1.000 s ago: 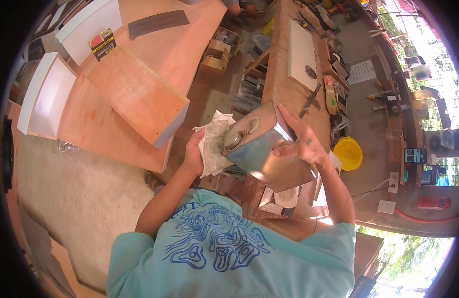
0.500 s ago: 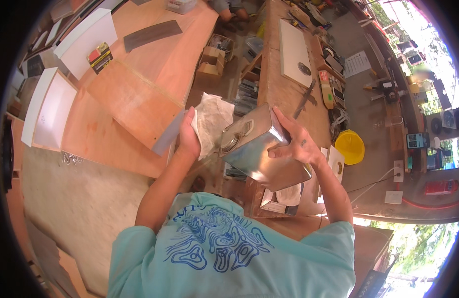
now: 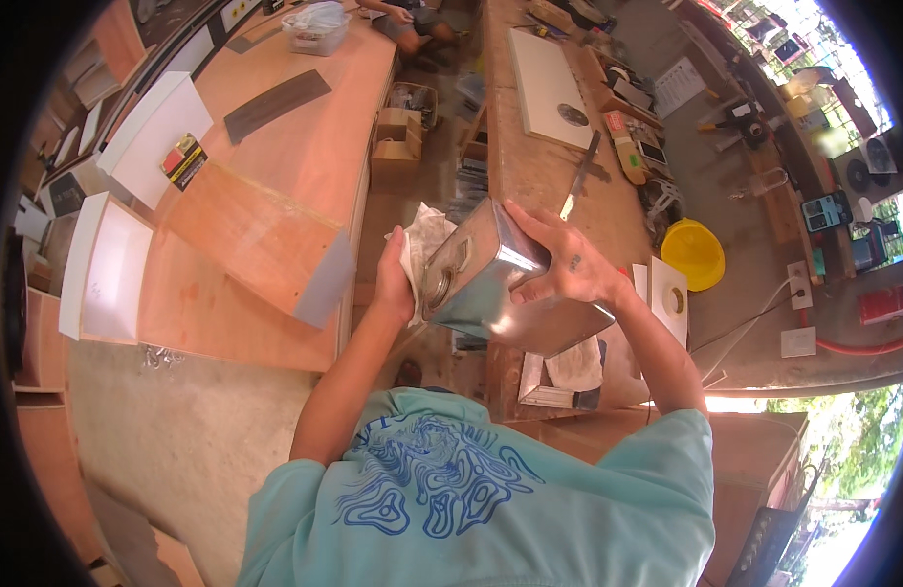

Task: The person assembles white cabinet components in a workshop, using a utility knife to trim edges and a cloth to wipe surfaces. They handle multiple panels, apply adhesive, and align parts while another person works nearby.

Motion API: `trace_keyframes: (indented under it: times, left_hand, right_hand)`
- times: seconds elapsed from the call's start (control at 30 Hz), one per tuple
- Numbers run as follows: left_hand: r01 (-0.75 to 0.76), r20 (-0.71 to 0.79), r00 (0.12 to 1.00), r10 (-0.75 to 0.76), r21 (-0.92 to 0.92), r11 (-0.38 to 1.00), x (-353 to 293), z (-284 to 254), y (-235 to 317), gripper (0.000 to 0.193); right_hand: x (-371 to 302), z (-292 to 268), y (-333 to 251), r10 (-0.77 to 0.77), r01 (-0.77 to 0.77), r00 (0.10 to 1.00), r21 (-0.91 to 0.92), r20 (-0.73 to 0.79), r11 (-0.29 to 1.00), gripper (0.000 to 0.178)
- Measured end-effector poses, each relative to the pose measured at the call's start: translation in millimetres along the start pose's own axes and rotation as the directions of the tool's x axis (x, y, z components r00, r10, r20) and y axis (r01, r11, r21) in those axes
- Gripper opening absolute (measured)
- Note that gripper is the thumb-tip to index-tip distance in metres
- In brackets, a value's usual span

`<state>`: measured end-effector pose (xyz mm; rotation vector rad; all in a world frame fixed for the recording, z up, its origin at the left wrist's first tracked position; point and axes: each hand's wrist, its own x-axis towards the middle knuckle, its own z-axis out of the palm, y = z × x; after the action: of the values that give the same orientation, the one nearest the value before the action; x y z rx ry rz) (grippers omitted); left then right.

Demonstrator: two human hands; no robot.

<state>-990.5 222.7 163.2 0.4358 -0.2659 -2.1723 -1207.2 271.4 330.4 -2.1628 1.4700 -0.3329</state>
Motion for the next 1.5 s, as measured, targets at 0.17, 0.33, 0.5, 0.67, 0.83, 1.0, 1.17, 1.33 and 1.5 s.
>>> trace_keyframes:
  times: [0.17, 0.33, 0.5, 0.67, 0.83, 1.0, 1.17, 1.33, 1.5]
  left_hand:
    - [-0.009, -0.099, 0.995, 0.012, 0.034, 0.999, -8.5, -3.8, 6.0, 0.055]
    - [-0.023, -0.153, 0.988, 0.035, 0.078, 0.997, -21.0, -2.5, 4.7, 0.054]
    - [0.092, -0.1, 0.991, -0.09, 0.016, 0.996, 2.0, -5.1, -26.5, 0.045]
    - [0.117, -0.027, 0.993, -0.115, 0.081, 0.99, 10.6, -23.3, -35.9, 0.05]
    - [0.182, 0.001, 0.983, -0.182, 0.078, 0.98, -4.9, -16.4, -13.8, 0.063]
    - [0.144, -0.019, 0.99, -0.143, 0.068, 0.987, -28.4, -17.2, 4.4, 0.063]
    - [0.228, 0.009, 0.974, -0.228, -0.013, 0.974, -42.2, -17.8, -0.1, 0.066]
    - [0.218, -0.035, 0.975, -0.22, -0.056, 0.974, -51.5, -27.0, 0.7, 0.059]
    - [0.115, -0.222, 0.969, -0.105, 0.031, 0.993, -68.6, -19.2, -4.0, 0.058]
  right_hand:
    - [-12.7, 3.7, 8.2, 0.146, -0.143, 0.989, 0.075, -0.03, 0.987, 0.112]
    - [-26.0, 0.3, 9.1, 0.247, -0.246, 0.969, 0.033, -0.019, 0.969, 0.109]
    - [-44.0, -3.3, 9.6, 0.191, -0.19, 0.978, 0.02, -0.082, 0.982, 0.109]
    - [-54.9, -2.5, 57.2, 0.193, -0.156, 0.95, 0.161, -0.245, 0.975, 0.105]
    - [-86.0, -11.1, 104.3, 0.407, -0.255, 0.738, 0.336, -0.538, 0.907, 0.111]
    - [-84.7, 49.0, 186.8, 0.429, -0.27, 0.263, 0.361, -0.864, 0.893, 0.127]
    - [-92.4, 97.2, 224.0, 0.49, -0.186, 0.003, 0.481, -0.872, 0.857, 0.127]
    - [-124.6, 151.5, 175.3, 0.316, -0.54, 0.352, 0.085, -0.881, 0.837, 0.086]
    - [-163.4, 204.3, 63.9, 0.824, -0.767, 0.541, 0.303, -0.169, 0.566, 0.062]
